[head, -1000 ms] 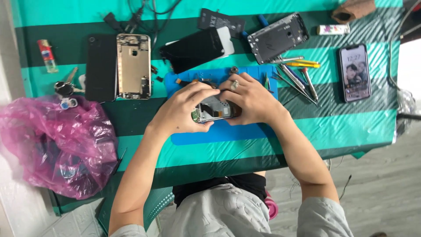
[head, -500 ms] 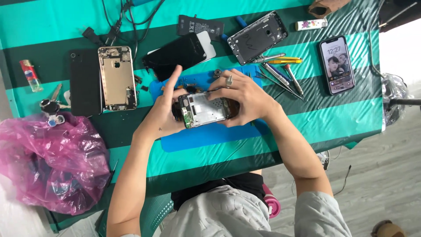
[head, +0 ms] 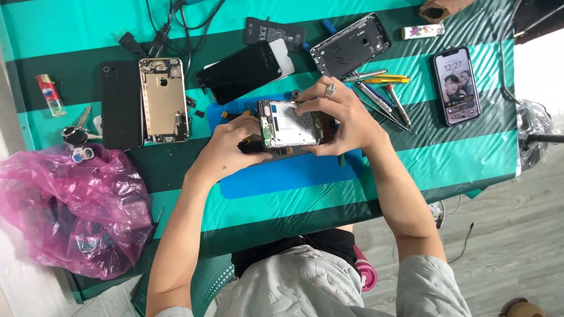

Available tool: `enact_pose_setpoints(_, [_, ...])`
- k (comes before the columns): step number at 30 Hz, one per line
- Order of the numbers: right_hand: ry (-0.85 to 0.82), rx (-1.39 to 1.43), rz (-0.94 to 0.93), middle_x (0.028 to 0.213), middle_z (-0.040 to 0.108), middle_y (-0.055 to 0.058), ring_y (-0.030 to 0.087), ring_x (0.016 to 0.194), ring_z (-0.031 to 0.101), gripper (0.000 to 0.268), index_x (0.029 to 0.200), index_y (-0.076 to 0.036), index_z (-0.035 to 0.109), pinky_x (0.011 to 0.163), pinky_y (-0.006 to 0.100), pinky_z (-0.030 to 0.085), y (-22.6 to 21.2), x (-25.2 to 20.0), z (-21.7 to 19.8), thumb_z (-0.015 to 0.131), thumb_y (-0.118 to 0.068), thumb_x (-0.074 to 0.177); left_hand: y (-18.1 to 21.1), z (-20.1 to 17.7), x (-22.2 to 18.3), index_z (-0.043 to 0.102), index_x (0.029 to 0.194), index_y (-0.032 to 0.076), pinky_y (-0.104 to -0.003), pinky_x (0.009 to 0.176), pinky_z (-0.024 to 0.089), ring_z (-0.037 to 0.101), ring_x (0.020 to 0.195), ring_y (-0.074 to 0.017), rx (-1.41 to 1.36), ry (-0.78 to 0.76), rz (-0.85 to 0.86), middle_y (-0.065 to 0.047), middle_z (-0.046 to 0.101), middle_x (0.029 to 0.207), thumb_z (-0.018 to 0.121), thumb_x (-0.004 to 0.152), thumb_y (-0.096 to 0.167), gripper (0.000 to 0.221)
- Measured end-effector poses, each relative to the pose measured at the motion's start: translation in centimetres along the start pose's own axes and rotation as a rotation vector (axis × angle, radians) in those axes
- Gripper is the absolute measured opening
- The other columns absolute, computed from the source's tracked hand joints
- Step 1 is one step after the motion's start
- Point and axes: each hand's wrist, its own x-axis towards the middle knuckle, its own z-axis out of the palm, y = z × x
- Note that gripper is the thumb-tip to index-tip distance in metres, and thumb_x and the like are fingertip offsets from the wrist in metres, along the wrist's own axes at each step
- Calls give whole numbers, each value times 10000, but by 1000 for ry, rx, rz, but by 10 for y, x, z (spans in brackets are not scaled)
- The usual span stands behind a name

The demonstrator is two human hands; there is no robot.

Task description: Reassembling a mobile phone by installing internal components and securing them with screws on a repair bench.

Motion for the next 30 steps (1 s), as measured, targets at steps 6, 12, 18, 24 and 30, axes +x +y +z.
enact_pose_setpoints(6, [-48,-54,-9,1085,709,159,332,864,592,577,1114,-63,762,728,417,431,-3,4,1,925,-485,757,-7,-4,-2,674,849,-107,-591,860,605,701,1034,-477,21,57,82,-251,681,818,855,788,-48,200])
enact_pose_setpoints(12, [-105,-138,13,1086,714,136,329,867,580,552,1093,-77,763,735,412,430,-10,7,5,944,-465,746,-37,0,-11,642,918,-9,-516,934,604,674,1115,-382,128,48,140,-153,664,954,856,855,68,237])
enact_pose_setpoints(18, [-154,-173,33,1060,714,144,340,868,597,591,1114,-65,747,752,409,436,-16,8,8,925,-485,738,-24,-23,-13,607,1024,78,-497,971,600,665,1168,-371,-4,57,34,-111,664,1096,864,717,-52,421])
enact_pose_setpoints(24, [-254,-203,46,1063,743,106,293,901,610,571,1064,-110,776,779,376,435,-13,2,11,922,-528,703,-22,-23,-17,633,1136,37,-538,824,630,734,988,-437,-204,158,-14,-201,693,1011,517,737,-201,479])
enact_pose_setpoints(30, [-319,-256,13,1025,762,97,286,907,643,513,1039,-129,791,818,369,467,-24,9,24,927,-460,671,-73,4,-9,735,826,62,-272,519,621,732,606,-188,-162,554,200,-33,703,738,513,860,-205,348])
